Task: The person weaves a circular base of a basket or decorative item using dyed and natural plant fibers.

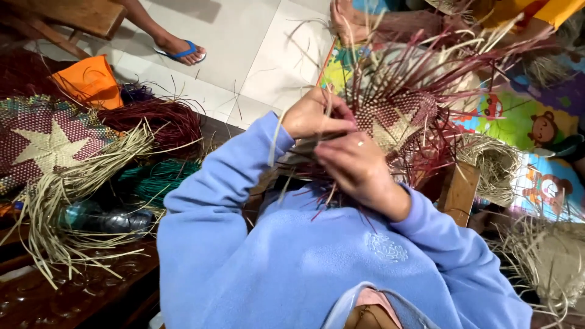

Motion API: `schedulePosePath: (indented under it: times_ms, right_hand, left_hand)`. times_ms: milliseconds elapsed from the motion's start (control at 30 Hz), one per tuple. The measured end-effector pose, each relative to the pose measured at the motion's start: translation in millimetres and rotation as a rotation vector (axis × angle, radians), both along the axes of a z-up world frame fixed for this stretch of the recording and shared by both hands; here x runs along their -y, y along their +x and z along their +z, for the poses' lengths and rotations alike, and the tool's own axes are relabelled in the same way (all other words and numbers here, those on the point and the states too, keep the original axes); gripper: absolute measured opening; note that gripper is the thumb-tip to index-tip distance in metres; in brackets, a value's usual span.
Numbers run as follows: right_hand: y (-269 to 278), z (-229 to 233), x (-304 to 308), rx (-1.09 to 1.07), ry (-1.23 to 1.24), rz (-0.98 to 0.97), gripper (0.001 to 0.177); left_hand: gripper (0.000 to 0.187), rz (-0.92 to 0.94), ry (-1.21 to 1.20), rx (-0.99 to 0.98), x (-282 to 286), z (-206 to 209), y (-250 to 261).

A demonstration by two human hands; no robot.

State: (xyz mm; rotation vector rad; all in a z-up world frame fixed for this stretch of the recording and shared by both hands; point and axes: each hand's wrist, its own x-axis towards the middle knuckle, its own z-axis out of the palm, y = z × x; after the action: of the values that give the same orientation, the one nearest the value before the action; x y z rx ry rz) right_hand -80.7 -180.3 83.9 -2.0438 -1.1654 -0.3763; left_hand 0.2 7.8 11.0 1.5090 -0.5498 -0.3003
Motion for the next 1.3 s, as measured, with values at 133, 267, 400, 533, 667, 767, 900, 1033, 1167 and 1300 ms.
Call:
schedulePosePath:
  times_ms: [133,267,400,533,667,767,900,1033,1167,1300]
  right_hand:
    - [-9.1,6.4,-4.0,0.157,-0.080,0.211,0.026]
    - [-20.7,19.6,-8.1,0.225,-0.101,0.445,0.037]
    - [-34.6,37.8,-9.6,0.159,-0.177,0.623,0.037]
    - [-42.3,48.7,-7.8,0.158,-0.186,0.719,0.033]
    - [-44.7,50.1,-7.6,0.173,-0.160,0.725,0.034]
    - [-50.0,47.9,-6.3,0.111,-0.072,0.747,0.032]
    - [-56.3,59.3,-3.3,0.044,-0.020,0.851,0.036]
    - [-47.4,52.7,8.8,0.100,-0.033,0.794,0.035]
    - [-25.3,42.4,33.2,0.076,0.052,0.349,0.038]
    - [-12.8,30.0,49.4,-0.008,0.237,0.207,0.038]
  left_hand:
    - [0.020,0.035,0.129,0.106,-3.1,13.1,-8.9]
    - [0.018,0.096,0.011,0.125,9.6,-5.4,-6.8]
    - [0.015,0.100,-0.013,0.018,13.1,-9.1,-3.7]
    - [0.015,0.078,-0.036,0.028,10.3,-4.4,-5.0]
    - [0.014,0.083,-0.019,-0.001,7.2,3.4,-8.4]
    - [0.014,0.063,-0.031,-0.025,7.9,-2.7,-4.8]
    - [0.014,0.067,-0.041,-0.042,8.3,-6.9,-5.4]
    - [0.016,0.091,0.016,0.053,9.2,-9.7,-2.0]
    - [0.017,0.091,0.046,0.006,3.2,2.9,-9.3]
    - [0.019,0.081,0.032,0.047,1.1,5.9,-11.6]
